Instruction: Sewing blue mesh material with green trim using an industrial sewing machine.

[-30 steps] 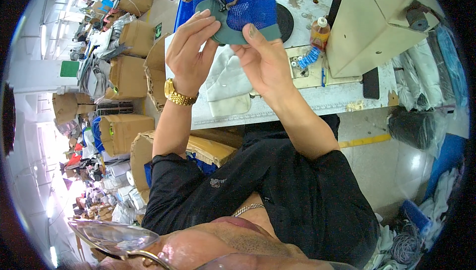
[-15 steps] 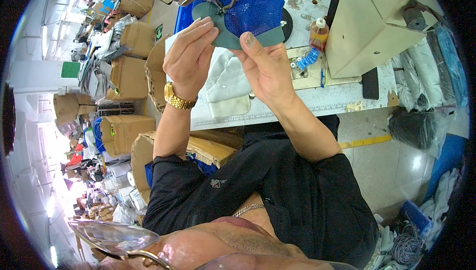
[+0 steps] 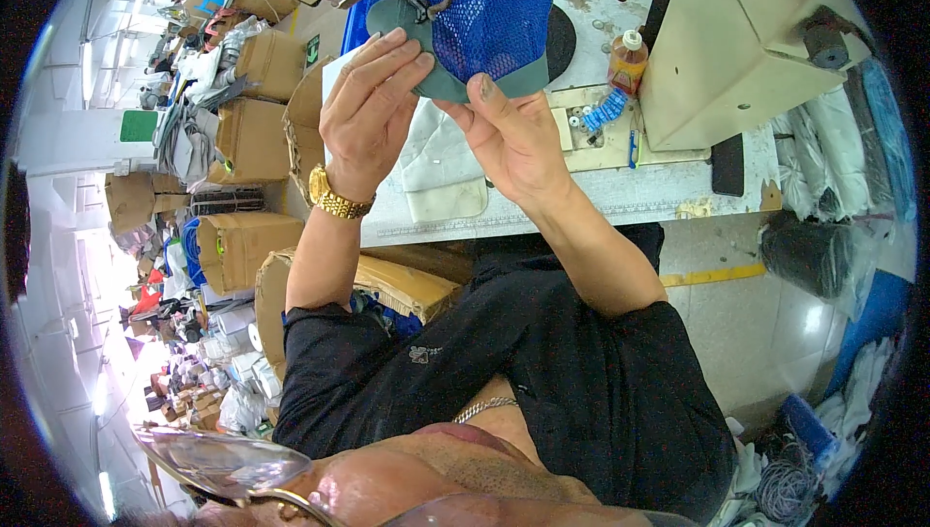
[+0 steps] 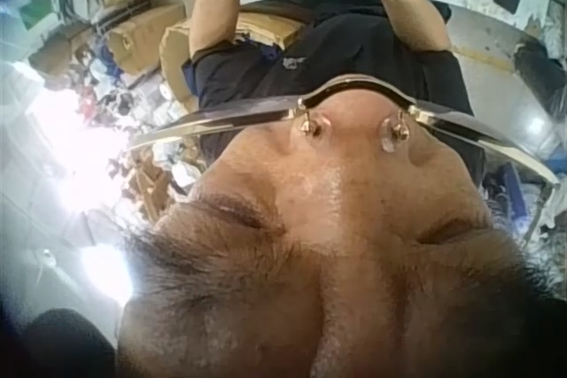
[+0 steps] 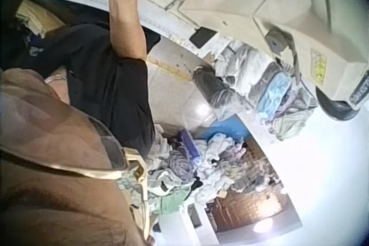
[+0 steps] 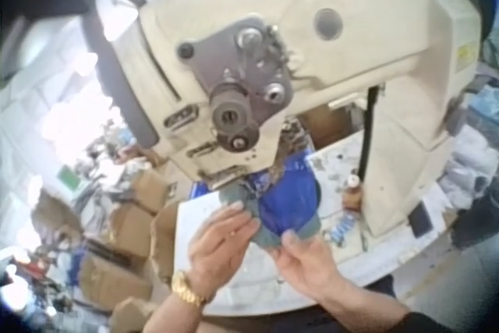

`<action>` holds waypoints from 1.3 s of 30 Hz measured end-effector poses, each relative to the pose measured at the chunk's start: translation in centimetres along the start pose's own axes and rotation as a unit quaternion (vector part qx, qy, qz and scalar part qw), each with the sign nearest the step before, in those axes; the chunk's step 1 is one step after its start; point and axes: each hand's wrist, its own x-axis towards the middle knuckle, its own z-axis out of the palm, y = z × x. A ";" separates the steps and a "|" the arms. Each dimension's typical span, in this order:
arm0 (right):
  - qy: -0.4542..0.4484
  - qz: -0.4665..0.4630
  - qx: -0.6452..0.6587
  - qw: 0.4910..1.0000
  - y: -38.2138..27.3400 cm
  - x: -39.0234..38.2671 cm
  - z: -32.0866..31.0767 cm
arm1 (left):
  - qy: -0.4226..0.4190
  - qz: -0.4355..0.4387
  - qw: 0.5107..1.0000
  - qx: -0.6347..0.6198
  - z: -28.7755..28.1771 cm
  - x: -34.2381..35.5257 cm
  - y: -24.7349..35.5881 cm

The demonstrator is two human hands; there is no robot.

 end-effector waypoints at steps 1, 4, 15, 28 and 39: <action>0.000 0.001 0.000 1.000 0.1 0.0 -0.2 | -0.002 0.003 1.000 0.006 0.0 -0.1 0.0; 0.007 0.004 -0.004 1.000 0.3 -0.1 -0.3 | -0.002 0.004 1.000 0.014 0.0 -0.2 0.0; 0.009 -0.020 -0.040 0.999 0.2 0.3 0.1 | 0.003 -0.003 1.000 -0.010 -0.1 -0.2 -0.7; 0.045 -0.005 -0.029 0.999 0.2 1.3 -0.7 | 0.030 -0.021 0.999 -0.025 1.0 -0.3 -0.9; 0.051 0.066 0.106 0.991 -1.1 1.7 -2.0 | 0.111 -0.011 0.993 0.024 2.8 -0.7 -0.2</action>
